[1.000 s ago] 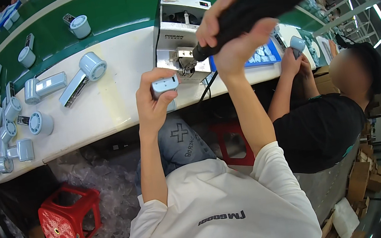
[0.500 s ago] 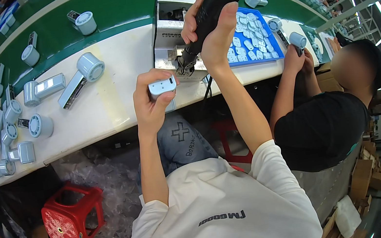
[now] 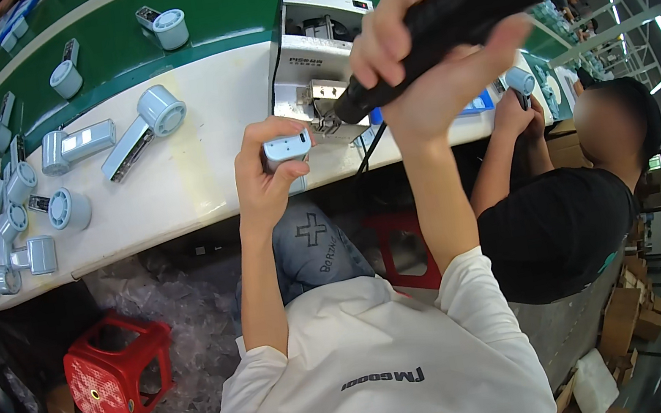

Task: Fasten components of an electronic device using an electric screwdriver at a manual assembly station.

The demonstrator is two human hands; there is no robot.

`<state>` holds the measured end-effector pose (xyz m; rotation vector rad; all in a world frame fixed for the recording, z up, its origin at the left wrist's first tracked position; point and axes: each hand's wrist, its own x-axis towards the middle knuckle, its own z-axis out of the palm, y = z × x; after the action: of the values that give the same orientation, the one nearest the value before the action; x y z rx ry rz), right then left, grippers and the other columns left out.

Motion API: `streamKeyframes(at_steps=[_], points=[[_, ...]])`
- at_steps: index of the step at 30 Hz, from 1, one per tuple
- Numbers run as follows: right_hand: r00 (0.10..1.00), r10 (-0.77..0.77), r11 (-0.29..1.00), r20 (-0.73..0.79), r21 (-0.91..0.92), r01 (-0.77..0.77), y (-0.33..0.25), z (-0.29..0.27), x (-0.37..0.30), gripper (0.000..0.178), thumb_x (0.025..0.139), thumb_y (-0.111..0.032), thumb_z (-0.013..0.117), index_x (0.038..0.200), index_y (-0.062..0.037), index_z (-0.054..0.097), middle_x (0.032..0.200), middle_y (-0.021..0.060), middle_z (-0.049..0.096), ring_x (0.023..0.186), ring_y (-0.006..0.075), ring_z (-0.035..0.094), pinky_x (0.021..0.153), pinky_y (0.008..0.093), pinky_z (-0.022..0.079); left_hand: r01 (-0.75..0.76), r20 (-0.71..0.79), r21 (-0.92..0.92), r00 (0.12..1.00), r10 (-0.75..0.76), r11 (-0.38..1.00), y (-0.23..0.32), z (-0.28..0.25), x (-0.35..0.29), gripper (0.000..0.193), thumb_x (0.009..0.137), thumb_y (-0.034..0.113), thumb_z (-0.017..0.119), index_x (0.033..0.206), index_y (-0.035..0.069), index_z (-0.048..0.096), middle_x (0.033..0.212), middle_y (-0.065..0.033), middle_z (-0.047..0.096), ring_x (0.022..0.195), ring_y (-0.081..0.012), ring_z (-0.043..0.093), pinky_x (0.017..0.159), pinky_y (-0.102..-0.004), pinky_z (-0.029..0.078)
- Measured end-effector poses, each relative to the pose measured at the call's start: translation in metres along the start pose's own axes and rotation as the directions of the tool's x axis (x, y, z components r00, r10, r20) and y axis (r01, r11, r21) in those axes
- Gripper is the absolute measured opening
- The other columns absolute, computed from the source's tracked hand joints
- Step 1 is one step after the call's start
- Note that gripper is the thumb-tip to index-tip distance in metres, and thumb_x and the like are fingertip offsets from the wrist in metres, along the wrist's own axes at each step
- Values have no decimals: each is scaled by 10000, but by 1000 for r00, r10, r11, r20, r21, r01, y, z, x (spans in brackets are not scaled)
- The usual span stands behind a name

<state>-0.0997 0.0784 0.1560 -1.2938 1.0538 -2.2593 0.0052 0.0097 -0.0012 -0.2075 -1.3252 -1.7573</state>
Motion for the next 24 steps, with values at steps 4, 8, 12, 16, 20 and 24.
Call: streamKeyframes(at_steps=[4,8,12,16,20,24], points=[[993,120,844,14,526,-109,-31,54,14,883,699,-883,279,893,-40,453,537,36,427,387,97,369,374,219,315,21,-22,6,1000,-20,1000,0,-1,1,450,796,333,709,1054,41,483,921,-88,613,731,-106,540,654,-223,439],[979,202,973,-30,123,-197,-23,77,15,925,670,-909,257,850,-23,452,497,49,426,368,101,364,367,204,305,68,-49,12,997,-67,998,1,-1,-3,460,790,322,720,1062,38,482,926,-81,621,744,-99,545,670,-224,442],[974,224,952,-45,-204,-228,-17,78,15,937,658,-918,245,837,-22,454,486,50,422,359,104,363,362,203,305,97,-61,8,994,-96,995,2,-2,-4,463,784,313,729,1065,37,486,931,-75,627,764,-95,551,693,-227,446],[969,245,945,-22,-217,-244,-18,81,13,947,646,-925,247,833,-21,455,485,48,421,361,102,364,361,203,303,117,-53,13,992,-116,993,5,-5,-6,463,780,308,736,1063,36,491,933,-71,631,794,-99,561,725,-232,448],[963,267,941,29,-225,-254,-17,77,13,955,635,-930,250,840,-21,455,494,45,427,370,96,369,370,199,306,111,-55,33,993,-109,993,10,-1,-4,463,777,305,739,1060,31,495,933,-67,632,819,-104,568,752,-236,446],[967,248,949,57,-215,-230,-14,75,11,946,640,-925,257,856,-26,455,508,40,428,377,94,371,372,203,311,98,-59,57,994,-95,994,15,0,-3,458,778,298,738,1058,28,497,932,-64,633,837,-110,572,765,-241,445]])
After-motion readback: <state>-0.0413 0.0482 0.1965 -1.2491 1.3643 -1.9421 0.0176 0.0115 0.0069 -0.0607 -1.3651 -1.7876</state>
